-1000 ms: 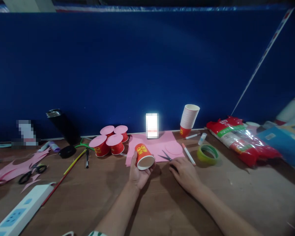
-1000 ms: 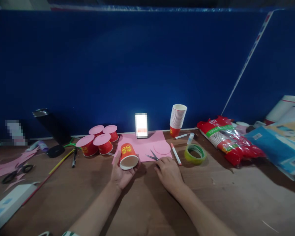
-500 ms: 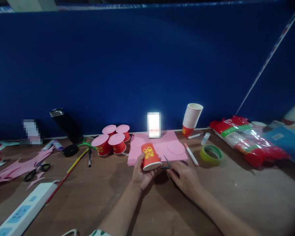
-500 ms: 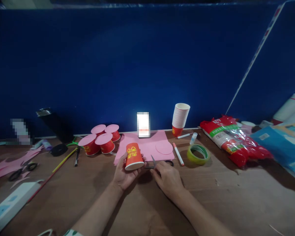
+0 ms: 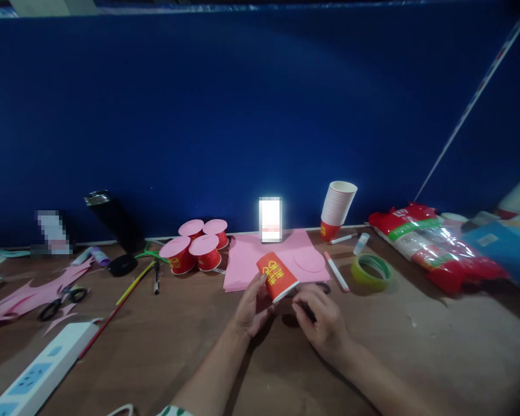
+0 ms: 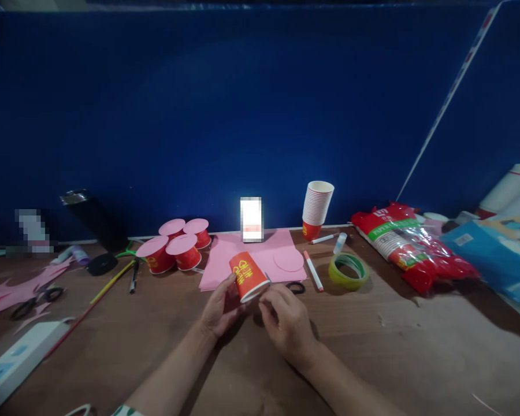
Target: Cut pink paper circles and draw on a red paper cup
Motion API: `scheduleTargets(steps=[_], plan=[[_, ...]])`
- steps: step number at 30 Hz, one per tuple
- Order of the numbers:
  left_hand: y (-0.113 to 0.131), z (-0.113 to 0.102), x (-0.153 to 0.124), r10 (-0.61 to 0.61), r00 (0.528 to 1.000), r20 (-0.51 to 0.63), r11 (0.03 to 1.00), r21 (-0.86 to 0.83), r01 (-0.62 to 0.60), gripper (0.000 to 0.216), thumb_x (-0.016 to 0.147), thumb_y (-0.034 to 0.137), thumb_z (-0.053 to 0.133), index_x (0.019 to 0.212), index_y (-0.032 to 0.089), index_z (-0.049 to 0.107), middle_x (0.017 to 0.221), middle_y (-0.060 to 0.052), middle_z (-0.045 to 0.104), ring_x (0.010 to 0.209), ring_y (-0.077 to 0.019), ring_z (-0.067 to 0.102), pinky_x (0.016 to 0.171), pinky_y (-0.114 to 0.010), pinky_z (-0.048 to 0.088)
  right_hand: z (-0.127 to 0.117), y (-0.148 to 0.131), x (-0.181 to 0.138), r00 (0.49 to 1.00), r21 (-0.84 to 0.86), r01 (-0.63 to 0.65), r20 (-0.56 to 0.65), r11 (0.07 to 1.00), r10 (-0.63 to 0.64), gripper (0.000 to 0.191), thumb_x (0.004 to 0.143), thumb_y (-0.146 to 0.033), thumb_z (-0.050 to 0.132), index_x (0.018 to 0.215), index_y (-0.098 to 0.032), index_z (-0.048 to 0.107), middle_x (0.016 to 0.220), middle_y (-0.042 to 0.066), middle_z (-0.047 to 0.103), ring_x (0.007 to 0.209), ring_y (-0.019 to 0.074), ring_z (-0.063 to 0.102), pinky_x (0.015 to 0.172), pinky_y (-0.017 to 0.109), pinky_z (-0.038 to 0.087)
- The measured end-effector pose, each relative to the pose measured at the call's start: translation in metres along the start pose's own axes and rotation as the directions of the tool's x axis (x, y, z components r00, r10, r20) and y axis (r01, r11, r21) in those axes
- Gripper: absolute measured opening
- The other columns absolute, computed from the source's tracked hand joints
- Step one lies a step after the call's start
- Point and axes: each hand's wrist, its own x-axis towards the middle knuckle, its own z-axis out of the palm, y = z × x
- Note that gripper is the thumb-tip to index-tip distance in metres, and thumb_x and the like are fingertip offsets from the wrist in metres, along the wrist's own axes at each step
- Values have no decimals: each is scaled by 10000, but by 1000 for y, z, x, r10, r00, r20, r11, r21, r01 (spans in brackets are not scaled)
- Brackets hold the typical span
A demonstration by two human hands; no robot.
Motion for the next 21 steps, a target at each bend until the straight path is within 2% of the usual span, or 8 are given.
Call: scheduleTargets(steps=[4, 10, 16, 21], plan=[[1, -3, -1, 4, 1000, -15, 999, 36, -4, 275, 829, 299, 575, 1069, 165, 585, 971, -74, 697, 775, -183, 664, 571, -239, 497, 1, 0, -2, 997, 8, -78, 0, 997, 78, 90, 870, -132, 467, 852, -207, 512, 815, 41, 565, 760, 177, 547, 674, 289, 452], [2, -3, -2, 1, 1000, -9, 1000, 25, -1, 352, 811, 290, 592, 1134, 151, 570, 1047, -107, 686, 906, -242, 662, 773, -345, 518, 5, 1, -4, 997, 27, -67, 41, 997, 66, 103, 867, -132, 463, 919, -209, 506, 864, 51, 575, 788, 190, 548, 691, 296, 448], [-1, -7, 0, -11, 1000, 12, 1000, -6, 11, 317, 830, 281, 553, 1108, 130, 584, 1014, -103, 696, 892, -229, 664, 830, -357, 502, 3, -2, -4, 988, 43, -61, 144, 997, 55, 138, 857, -113, 484, 947, -203, 535, 878, 47, 576, 803, 181, 551, 690, 282, 436], [0, -4, -2, -29, 999, 19, 999, -29, 29, 307, 810, 276, 563, 1055, 98, 611, 980, -124, 698, 923, -254, 654, 854, -368, 492, 1, -4, -4, 977, 61, -32, 212, 998, 18, 46, 845, -165, 542, 867, -201, 525, 824, 32, 573, 743, 165, 541, 641, 260, 415]])
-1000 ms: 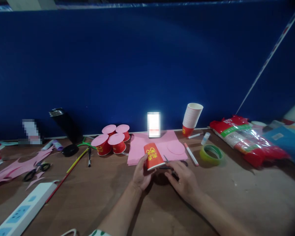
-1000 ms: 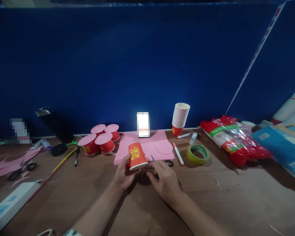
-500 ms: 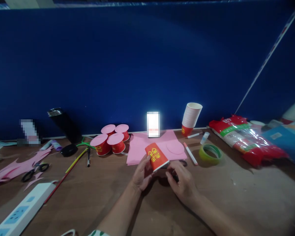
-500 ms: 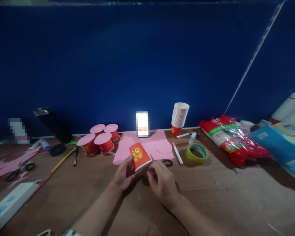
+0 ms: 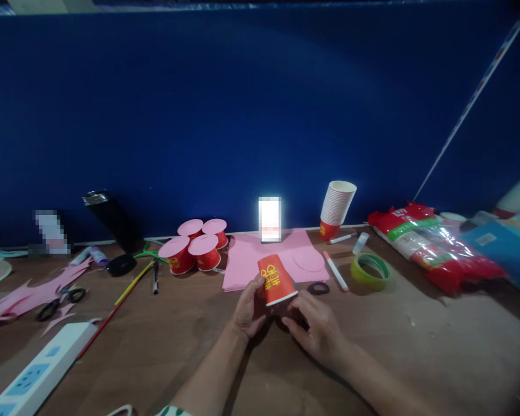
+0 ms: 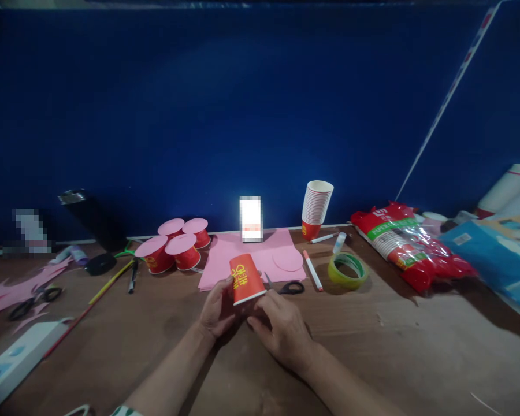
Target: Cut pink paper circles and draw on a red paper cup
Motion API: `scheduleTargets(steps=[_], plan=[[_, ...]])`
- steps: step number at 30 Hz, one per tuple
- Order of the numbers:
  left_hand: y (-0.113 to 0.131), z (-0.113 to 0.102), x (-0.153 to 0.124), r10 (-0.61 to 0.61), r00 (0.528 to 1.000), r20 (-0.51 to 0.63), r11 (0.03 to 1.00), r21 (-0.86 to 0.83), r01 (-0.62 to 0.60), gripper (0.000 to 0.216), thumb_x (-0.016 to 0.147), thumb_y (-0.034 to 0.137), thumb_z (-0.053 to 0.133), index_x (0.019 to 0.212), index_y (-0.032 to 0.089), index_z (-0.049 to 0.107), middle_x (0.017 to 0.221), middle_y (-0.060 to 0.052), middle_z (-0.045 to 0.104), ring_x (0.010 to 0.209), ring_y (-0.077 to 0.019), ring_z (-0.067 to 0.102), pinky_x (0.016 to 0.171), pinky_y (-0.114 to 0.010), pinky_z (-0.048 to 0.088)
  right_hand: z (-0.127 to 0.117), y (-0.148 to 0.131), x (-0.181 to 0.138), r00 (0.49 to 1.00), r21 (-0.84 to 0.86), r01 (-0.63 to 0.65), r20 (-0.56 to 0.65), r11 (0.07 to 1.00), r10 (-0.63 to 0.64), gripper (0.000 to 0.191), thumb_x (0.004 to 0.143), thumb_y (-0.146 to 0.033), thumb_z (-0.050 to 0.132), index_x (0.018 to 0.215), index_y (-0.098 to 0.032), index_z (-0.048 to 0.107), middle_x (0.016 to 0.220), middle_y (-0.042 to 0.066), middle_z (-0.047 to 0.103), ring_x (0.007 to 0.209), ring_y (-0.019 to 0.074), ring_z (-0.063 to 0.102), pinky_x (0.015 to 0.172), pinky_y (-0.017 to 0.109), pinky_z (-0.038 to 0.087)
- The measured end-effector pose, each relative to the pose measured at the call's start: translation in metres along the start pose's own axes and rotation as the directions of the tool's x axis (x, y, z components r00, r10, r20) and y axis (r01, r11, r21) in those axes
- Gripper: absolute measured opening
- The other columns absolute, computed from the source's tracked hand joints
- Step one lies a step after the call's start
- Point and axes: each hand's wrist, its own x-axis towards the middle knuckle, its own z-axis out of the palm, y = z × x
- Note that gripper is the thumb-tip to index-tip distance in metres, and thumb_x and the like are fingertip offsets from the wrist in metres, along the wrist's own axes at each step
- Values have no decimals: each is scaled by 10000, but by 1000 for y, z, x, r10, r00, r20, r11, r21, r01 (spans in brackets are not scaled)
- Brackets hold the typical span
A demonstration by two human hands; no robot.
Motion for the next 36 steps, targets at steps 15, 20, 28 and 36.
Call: scheduleTargets(steps=[15, 20, 28, 36], plan=[[-2, -1, -3, 5, 1000, -28, 999, 54, -4, 219, 766, 259, 634, 927, 112, 621, 822, -83, 676, 656, -168, 631, 572, -254, 493, 0, -3, 0, 993, 33, 35, 111, 999, -38, 89, 848, -192, 553, 937, -199, 548, 880, 44, 588, 774, 167, 546, 669, 260, 419], [1, 0, -2, 20, 997, -80, 1000, 12, -19, 247, 775, 238, 627, 992, 119, 614, 936, -107, 685, 826, -215, 655, 739, -323, 530, 1, 0, -2, 994, 18, 59, 87, 998, -60, 51, 855, -211, 548, 905, -199, 554, 832, 36, 587, 746, 162, 540, 643, 254, 405], [7, 5, -1, 24, 997, -79, 998, -63, -29, 346, 795, 266, 606, 1083, 75, 586, 1086, -166, 655, 978, -268, 633, 878, -410, 506, 1, 5, -1, 996, -4, 75, 54, 997, -75, 31, 851, -211, 554, 877, -194, 559, 777, 23, 583, 696, 151, 536, 613, 251, 395], [8, 6, -3, 33, 995, -91, 999, -27, -35, 463, 835, 338, 563, 1226, 96, 513, 985, -156, 687, 868, -262, 665, 772, -397, 541, -2, 12, 0, 997, -26, 74, 27, 997, -73, 58, 855, -208, 559, 910, -192, 570, 789, 29, 610, 703, 152, 548, 628, 252, 406]])
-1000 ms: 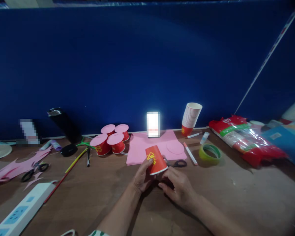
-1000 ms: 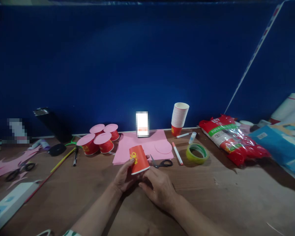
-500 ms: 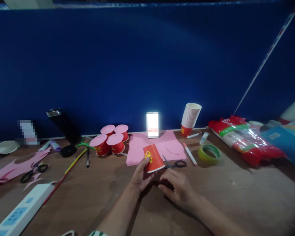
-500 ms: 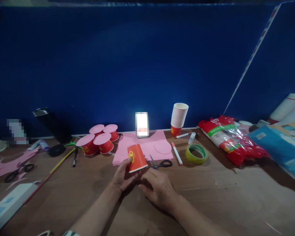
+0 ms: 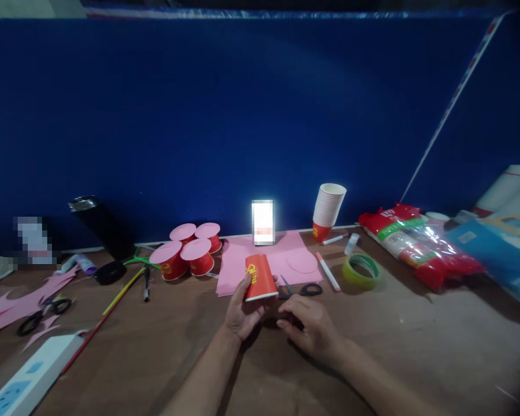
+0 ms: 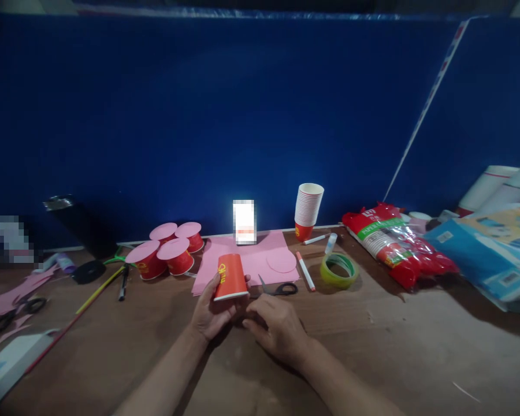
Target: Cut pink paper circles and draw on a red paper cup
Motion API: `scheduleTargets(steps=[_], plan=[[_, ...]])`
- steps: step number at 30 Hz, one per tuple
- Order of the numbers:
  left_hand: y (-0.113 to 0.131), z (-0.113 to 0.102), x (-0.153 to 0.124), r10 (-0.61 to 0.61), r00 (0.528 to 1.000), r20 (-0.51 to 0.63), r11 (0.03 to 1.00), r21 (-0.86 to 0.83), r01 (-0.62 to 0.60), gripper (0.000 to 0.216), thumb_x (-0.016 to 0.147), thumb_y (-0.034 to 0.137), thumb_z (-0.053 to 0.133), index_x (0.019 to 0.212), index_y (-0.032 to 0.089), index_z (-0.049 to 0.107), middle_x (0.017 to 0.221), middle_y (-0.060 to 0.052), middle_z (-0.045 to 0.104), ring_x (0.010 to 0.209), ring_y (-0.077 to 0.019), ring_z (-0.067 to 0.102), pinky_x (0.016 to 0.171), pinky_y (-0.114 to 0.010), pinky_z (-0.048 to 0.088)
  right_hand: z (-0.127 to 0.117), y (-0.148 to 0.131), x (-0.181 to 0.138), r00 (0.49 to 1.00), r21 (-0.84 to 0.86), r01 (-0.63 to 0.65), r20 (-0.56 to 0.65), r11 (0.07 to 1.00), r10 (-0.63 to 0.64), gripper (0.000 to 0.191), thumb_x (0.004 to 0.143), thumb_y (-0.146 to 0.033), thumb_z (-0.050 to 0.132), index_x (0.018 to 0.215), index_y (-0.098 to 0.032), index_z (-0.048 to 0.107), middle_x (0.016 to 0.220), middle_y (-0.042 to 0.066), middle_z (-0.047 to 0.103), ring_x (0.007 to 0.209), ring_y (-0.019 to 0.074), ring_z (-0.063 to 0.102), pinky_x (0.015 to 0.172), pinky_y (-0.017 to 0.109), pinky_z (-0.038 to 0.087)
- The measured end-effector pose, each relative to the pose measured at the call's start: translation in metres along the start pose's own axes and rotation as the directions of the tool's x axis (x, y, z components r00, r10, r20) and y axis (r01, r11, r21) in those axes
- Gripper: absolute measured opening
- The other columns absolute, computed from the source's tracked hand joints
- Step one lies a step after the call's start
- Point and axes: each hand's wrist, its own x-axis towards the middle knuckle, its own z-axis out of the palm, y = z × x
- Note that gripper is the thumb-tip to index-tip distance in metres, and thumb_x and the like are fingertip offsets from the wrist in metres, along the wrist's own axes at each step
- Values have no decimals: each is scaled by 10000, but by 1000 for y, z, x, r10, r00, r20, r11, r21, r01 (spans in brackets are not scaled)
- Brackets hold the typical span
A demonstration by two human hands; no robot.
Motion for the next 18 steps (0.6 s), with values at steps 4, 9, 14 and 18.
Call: scheduleTargets(steps=[4, 9, 14, 18], plan=[[-1, -3, 1, -5, 1000, -24, 1000, -7, 5, 440, 848, 325, 546, 1216, 88, 510, 951, -150, 691, 826, -244, 668, 734, -376, 550, -5, 5, 2, 999, -54, -24, -26, 998, 23, 57, 867, -221, 542, 900, -190, 577, 776, 31, 617, 703, 158, 560, 624, 254, 405], [-1, -5, 3, 17, 999, -28, 1000, -17, -18, 424, 848, 310, 551, 1214, 103, 500, 928, -139, 690, 809, -235, 670, 746, -386, 550, -19, 17, 7, 991, -204, -92, -118, 975, 68, 100, 889, -230, 510, 905, -191, 602, 789, 42, 644, 736, 177, 587, 684, 276, 427], [-1, -3, 3, 6, 999, -43, 1000, -26, -7, 461, 837, 321, 569, 1227, 93, 478, 976, -159, 683, 879, -255, 670, 820, -395, 533, -40, 52, 11, 939, -437, -329, -245, 837, 241, 182, 910, -235, 478, 1010, -154, 607, 951, 103, 649, 846, 219, 594, 772, 317, 446], [-3, -2, 4, 10, 997, -80, 1000, 22, -8, 454, 837, 312, 568, 1219, 80, 488, 959, -154, 694, 846, -242, 679, 776, -362, 550, -47, 81, 9, 870, -621, -459, -168, 636, 464, 363, 862, -176, 534, 1224, -149, 549, 987, 133, 639, 951, 278, 566, 814, 364, 437]])
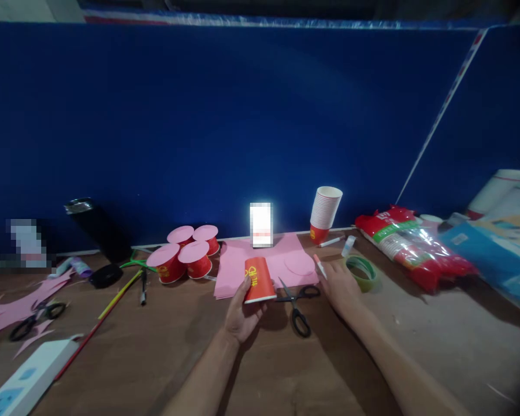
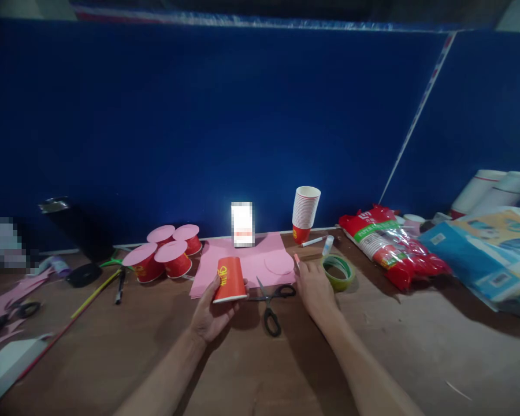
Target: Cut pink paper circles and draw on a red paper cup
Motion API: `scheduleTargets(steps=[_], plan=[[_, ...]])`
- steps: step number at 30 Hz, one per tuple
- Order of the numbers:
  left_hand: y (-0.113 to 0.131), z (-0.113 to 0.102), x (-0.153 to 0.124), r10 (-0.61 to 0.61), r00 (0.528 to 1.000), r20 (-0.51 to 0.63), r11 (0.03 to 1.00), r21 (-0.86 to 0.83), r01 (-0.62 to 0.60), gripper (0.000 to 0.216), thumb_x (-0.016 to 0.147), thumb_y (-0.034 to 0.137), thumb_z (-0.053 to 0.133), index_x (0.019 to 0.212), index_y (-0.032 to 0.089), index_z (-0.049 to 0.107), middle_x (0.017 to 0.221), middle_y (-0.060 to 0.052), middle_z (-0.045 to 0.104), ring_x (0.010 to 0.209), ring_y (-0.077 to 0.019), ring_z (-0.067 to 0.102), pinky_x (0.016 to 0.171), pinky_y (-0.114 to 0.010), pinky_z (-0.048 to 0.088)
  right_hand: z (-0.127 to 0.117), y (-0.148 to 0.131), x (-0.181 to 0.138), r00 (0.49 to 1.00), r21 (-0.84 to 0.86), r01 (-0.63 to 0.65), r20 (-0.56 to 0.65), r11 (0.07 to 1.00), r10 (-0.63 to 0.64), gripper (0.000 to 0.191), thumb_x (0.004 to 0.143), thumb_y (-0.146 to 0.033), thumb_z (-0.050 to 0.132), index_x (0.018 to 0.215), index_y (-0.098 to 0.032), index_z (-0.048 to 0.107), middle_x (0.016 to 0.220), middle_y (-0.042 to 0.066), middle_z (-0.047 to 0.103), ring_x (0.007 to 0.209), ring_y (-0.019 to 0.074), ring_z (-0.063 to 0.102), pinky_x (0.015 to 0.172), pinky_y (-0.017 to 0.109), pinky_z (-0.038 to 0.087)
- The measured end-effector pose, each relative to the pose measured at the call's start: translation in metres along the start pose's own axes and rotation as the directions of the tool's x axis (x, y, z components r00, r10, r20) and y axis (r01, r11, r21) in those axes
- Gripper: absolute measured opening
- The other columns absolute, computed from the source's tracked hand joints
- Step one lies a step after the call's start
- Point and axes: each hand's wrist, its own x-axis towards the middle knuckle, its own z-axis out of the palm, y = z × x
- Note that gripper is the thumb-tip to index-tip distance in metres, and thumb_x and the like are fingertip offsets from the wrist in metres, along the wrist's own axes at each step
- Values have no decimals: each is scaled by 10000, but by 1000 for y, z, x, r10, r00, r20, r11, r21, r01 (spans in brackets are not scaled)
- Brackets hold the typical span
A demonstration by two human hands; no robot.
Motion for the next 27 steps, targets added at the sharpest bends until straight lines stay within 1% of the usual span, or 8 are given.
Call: scheduleTargets(steps=[5, 9, 14, 15, 17, 19, 21, 27], plan=[[-1, -2, -1, -7, 1000, 17, 998, 56, 6, 445, 835, 337, 571, 1212, 105, 520, 936, -135, 706, 849, -239, 680, 669, -303, 552, 7, 4, 2, 995, 67, -89, 42, 994, 86, 378, 834, -105, 518, 1204, -153, 576, 866, 136, 654, 838, 273, 599, 721, 347, 455], [-1, -3, -3, -47, 997, 65, 995, 92, 41, 410, 833, 348, 571, 1162, 103, 566, 958, -137, 702, 862, -234, 674, 620, -262, 522, 0, -2, 1, 991, 229, -128, 4, 965, 131, 386, 822, -122, 492, 1200, -117, 567, 939, 163, 641, 853, 277, 597, 718, 365, 467], [-11, -3, -6, -123, 936, 331, 990, 99, 96, 421, 841, 381, 540, 1106, 63, 610, 1065, -180, 663, 1042, -275, 605, 875, -345, 469, -5, -29, -8, 993, 533, -115, 35, 838, 114, 323, 887, -286, 399, 1124, -141, 564, 767, 50, 655, 626, 177, 618, 557, 280, 494], [-14, -4, -7, -140, 916, 375, 988, 118, 102, 416, 836, 368, 548, 1108, 60, 612, 1057, -181, 665, 1050, -283, 600, 899, -363, 453, -5, -36, -11, 992, 613, -125, 68, 780, 105, 348, 907, -326, 363, 1149, -148, 538, 715, 23, 643, 557, 157, 601, 505, 262, 482], [-18, -7, -8, -161, 887, 432, 981, 165, 98, 412, 820, 359, 567, 1105, 66, 618, 1057, -179, 666, 1055, -292, 595, 923, -382, 431, -4, -49, -17, 968, 899, -251, 241, 360, 72, 343, 865, -399, 459, 1098, -163, 546, 694, 7, 626, 527, 147, 581, 481, 256, 466], [-19, -9, -9, -202, 864, 461, 968, 229, 104, 408, 805, 353, 588, 1095, 68, 626, 1049, -180, 669, 1043, -297, 600, 921, -389, 425, -5, -59, -22, 947, 944, -321, 319, 74, 27, 319, 793, -430, 573, 995, -183, 576, 687, -5, 615, 549, 142, 576, 520, 259, 472], [-18, -9, -10, -242, 846, 475, 952, 283, 114, 414, 792, 352, 604, 1091, 66, 630, 1040, -184, 671, 1028, -300, 606, 904, -387, 429, -6, -64, -24, 932, 931, -362, 363, -41, 4, 288, 752, -439, 621, 898, -193, 585, 652, -18, 595, 556, 141, 565, 541, 261, 471], [-15, -6, -12, -326, 804, 497, 921, 360, 150, 470, 727, 375, 674, 1078, 64, 640, 1015, -189, 674, 981, -300, 622, 816, -349, 454, -13, -61, -21, 920, 905, -369, 389, -209, 58, 189, 774, -384, 568, 805, -211, 501, 567, -69, 487, 424, 80, 411, 392, 187, 340]])
